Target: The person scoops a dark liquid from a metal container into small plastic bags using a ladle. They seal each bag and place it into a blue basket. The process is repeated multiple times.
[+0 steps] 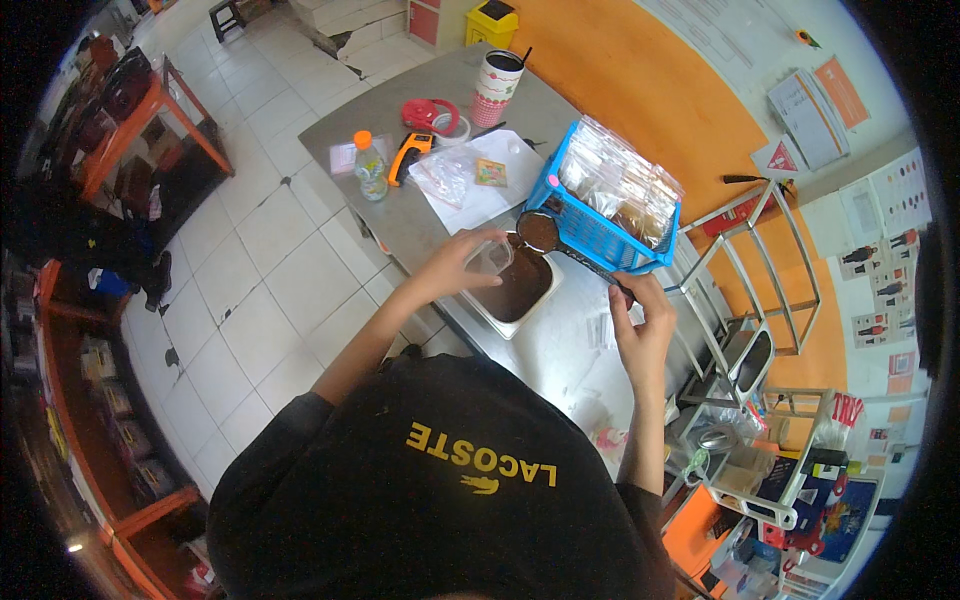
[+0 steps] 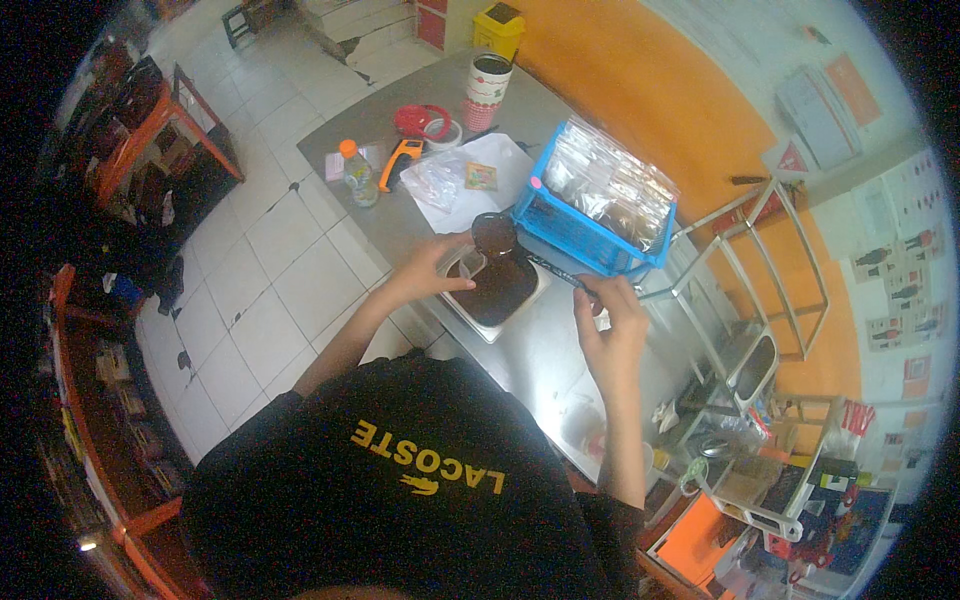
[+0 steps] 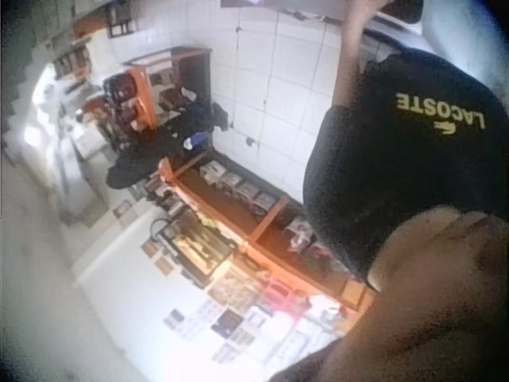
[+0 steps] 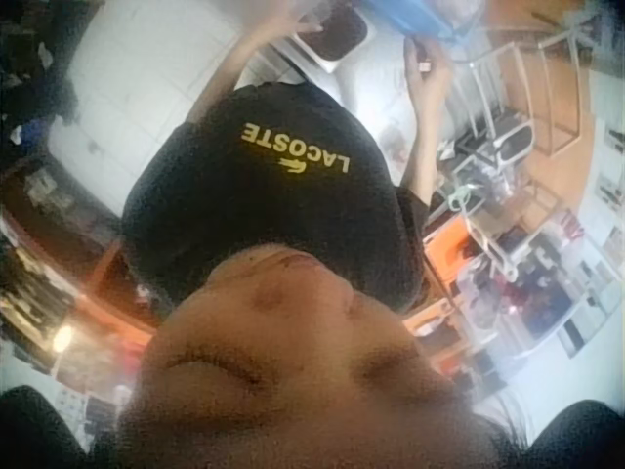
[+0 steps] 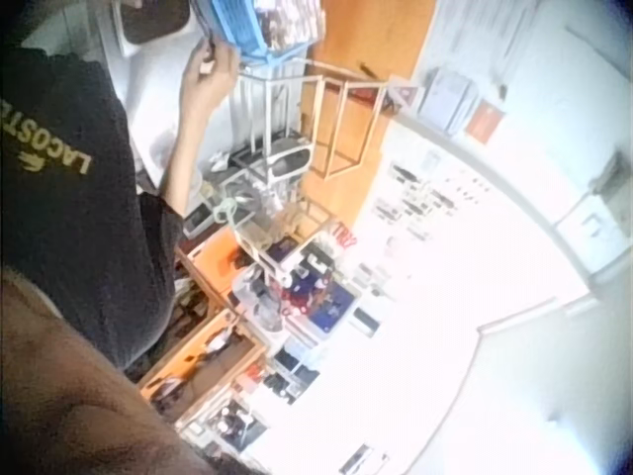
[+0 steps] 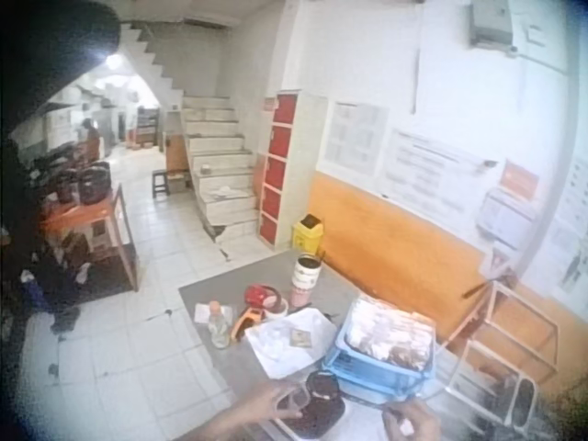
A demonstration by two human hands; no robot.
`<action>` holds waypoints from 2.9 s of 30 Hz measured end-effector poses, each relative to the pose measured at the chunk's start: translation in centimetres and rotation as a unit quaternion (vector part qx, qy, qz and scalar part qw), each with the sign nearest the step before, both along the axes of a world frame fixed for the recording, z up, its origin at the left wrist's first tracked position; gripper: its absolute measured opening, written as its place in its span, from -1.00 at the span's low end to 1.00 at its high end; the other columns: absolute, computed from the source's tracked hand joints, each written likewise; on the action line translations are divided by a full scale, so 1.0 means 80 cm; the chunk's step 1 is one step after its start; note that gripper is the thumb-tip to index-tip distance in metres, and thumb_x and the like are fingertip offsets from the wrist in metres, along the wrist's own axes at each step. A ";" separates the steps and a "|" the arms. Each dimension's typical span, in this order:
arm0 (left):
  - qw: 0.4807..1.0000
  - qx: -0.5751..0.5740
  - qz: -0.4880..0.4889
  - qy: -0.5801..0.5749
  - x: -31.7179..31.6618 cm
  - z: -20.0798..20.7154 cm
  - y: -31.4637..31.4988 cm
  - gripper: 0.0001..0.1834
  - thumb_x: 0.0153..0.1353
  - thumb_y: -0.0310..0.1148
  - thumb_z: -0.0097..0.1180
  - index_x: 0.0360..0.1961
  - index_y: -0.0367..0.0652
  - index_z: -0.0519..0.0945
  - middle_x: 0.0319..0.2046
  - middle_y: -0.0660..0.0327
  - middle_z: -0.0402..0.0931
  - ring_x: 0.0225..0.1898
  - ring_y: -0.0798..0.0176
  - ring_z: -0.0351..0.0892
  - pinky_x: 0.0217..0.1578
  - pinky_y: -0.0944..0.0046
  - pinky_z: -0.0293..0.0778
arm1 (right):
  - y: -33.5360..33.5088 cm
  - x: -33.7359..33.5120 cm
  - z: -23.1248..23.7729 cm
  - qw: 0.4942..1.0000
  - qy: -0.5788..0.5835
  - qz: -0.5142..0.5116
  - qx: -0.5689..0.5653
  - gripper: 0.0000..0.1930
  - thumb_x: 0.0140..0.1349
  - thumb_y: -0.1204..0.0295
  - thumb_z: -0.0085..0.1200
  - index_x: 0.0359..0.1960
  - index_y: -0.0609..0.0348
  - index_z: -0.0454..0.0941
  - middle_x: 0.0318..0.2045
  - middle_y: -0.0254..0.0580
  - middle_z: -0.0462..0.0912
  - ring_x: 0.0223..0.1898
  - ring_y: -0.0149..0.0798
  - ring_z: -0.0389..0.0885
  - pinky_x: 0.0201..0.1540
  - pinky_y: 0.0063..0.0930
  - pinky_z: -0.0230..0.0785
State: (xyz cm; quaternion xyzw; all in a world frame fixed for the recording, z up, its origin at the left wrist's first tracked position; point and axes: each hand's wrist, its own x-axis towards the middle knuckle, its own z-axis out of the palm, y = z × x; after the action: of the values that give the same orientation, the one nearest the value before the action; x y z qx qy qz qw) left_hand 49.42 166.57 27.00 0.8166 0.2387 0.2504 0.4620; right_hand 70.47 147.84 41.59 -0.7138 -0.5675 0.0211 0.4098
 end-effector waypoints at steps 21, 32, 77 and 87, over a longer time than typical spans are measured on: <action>0.995 0.085 -0.001 -0.051 -0.007 0.061 -0.013 -0.21 -0.07 -0.12 0.48 0.16 -0.22 0.45 0.07 -0.03 0.49 0.12 -0.09 0.49 0.13 0.06 0.39 | 0.005 -0.003 -0.007 0.995 -0.070 -0.024 0.069 -0.84 0.05 0.57 0.28 -0.31 0.09 0.71 -0.40 -0.26 0.63 -0.36 -0.24 0.59 -0.21 -0.38 0.37; 0.995 0.087 0.001 -0.039 -0.010 0.066 -0.014 -0.21 -0.06 -0.13 0.47 0.20 -0.15 0.44 0.11 0.01 0.49 0.20 -0.08 0.41 0.22 0.03 0.33 | 0.000 -0.010 -0.029 0.999 -0.050 0.017 -0.004 -0.87 0.14 0.58 0.24 -0.25 0.22 0.69 -0.35 -0.14 0.65 -0.33 -0.23 0.63 -0.22 -0.45 0.45; 0.991 0.031 -0.008 -0.131 -0.065 0.123 -0.057 -0.69 0.31 -0.34 0.13 0.06 -0.08 0.56 -0.25 0.22 0.50 -0.15 0.20 0.51 -0.04 0.16 0.43 | 0.039 -0.091 -0.090 0.966 0.195 0.145 0.085 -0.66 0.06 0.64 0.20 -0.08 0.25 0.51 -0.40 -0.19 0.59 -0.31 -0.25 0.54 -0.09 -0.37 0.37; 0.989 0.066 -0.041 -0.129 -0.064 0.132 -0.056 -0.70 0.31 -0.34 0.11 0.05 -0.07 0.57 -0.20 0.15 0.53 -0.11 0.08 0.52 -0.02 0.10 0.43 | 0.051 -0.098 -0.085 0.969 0.151 0.180 0.073 -0.61 0.04 0.63 0.17 -0.04 0.23 0.46 -0.39 -0.18 0.57 -0.32 -0.27 0.55 -0.10 -0.38 0.39</action>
State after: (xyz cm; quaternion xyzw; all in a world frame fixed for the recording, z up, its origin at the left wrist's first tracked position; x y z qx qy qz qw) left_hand 44.34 162.09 37.58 0.8156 0.1264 0.3493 0.4437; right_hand 62.62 151.90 34.79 -0.5569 -0.6182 0.1605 0.5309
